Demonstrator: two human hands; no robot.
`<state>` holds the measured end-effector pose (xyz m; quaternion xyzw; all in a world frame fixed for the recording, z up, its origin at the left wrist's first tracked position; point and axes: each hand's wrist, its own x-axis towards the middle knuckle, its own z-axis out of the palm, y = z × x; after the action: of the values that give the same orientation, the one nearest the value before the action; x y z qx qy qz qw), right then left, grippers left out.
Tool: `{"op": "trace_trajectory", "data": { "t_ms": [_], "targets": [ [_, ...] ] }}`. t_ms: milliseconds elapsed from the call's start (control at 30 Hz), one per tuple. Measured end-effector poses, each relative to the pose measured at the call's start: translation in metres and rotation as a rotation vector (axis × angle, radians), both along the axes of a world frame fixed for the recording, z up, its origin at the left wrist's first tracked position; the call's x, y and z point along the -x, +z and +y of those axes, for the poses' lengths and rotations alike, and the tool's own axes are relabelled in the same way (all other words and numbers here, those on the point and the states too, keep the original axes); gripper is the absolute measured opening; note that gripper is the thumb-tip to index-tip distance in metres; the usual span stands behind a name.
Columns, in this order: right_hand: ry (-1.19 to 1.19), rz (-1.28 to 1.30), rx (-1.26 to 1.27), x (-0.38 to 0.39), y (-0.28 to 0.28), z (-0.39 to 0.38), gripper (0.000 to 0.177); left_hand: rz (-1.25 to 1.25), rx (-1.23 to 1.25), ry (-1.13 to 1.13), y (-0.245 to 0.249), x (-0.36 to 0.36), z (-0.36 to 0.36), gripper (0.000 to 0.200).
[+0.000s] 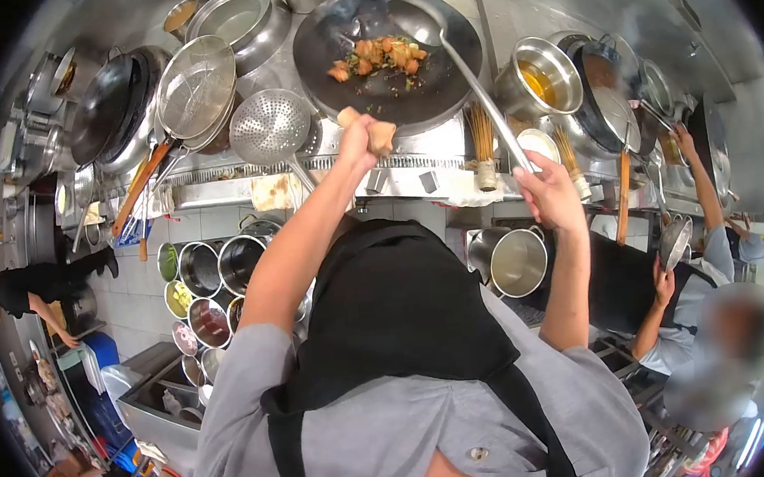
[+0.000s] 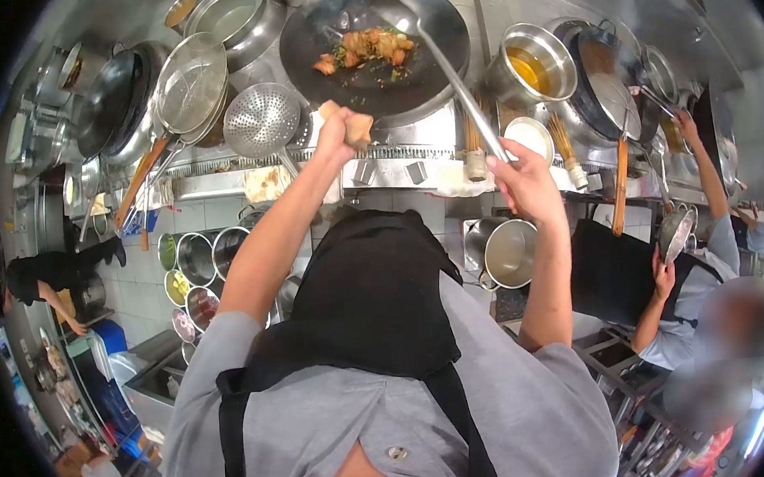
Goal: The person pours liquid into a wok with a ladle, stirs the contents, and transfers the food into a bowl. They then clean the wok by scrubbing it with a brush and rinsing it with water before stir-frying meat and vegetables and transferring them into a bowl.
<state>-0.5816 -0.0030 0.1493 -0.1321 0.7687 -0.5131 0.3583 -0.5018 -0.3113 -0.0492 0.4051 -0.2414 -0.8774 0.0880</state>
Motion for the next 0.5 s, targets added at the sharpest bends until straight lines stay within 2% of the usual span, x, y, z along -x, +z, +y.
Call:
{"op": "trace_trajectory", "data": {
  "t_ms": [100, 167, 200, 233, 267, 333, 400, 433, 467, 500],
  "targets": [
    [-0.082, -0.039, 0.160, 0.024, -0.048, -0.038, 0.040, -0.033, 0.075, -0.050, -0.004, 0.027, -0.015, 0.014],
    [-0.145, 0.119, 0.050, 0.033, -0.085, -0.078, 0.035, 0.003, 0.104, -0.076, -0.016, 0.035, -0.025, 0.016],
    [-0.168, 0.242, 0.057, 0.042, -0.128, -0.094, 0.033, 0.038, 0.131, -0.102, -0.018, 0.036, -0.029, 0.018],
    [-0.256, 0.363, 0.005, 0.030, -0.138, -0.112, 0.030, -0.032, 0.203, -0.166, -0.012, 0.030, -0.028, 0.031],
    [-0.237, 0.187, 0.026, 0.034, -0.165, -0.119, 0.027, -0.028, 0.204, -0.163, -0.012, 0.017, -0.033, 0.031],
    [-0.288, -0.026, 0.121, -0.002, -0.155, -0.126, 0.025, 0.362, -0.098, -0.428, -0.016, -0.021, -0.042, 0.045],
    [-0.190, -0.154, 0.156, -0.031, -0.140, -0.116, 0.021, 0.493, -0.327, -0.286, 0.031, -0.070, -0.013, 0.054],
    [-0.198, -0.215, 0.161, -0.041, -0.131, -0.108, 0.021, 0.445, -0.336, -0.186, 0.048, -0.087, -0.001, 0.054],
    [-0.204, -0.275, 0.165, -0.045, -0.127, -0.106, 0.020, 0.398, -0.345, -0.084, 0.058, -0.101, 0.007, 0.056],
    [-0.201, -0.275, 0.165, -0.041, -0.129, -0.108, 0.020, 0.399, -0.344, -0.082, 0.048, -0.117, 0.010, 0.056]
  ]
}}
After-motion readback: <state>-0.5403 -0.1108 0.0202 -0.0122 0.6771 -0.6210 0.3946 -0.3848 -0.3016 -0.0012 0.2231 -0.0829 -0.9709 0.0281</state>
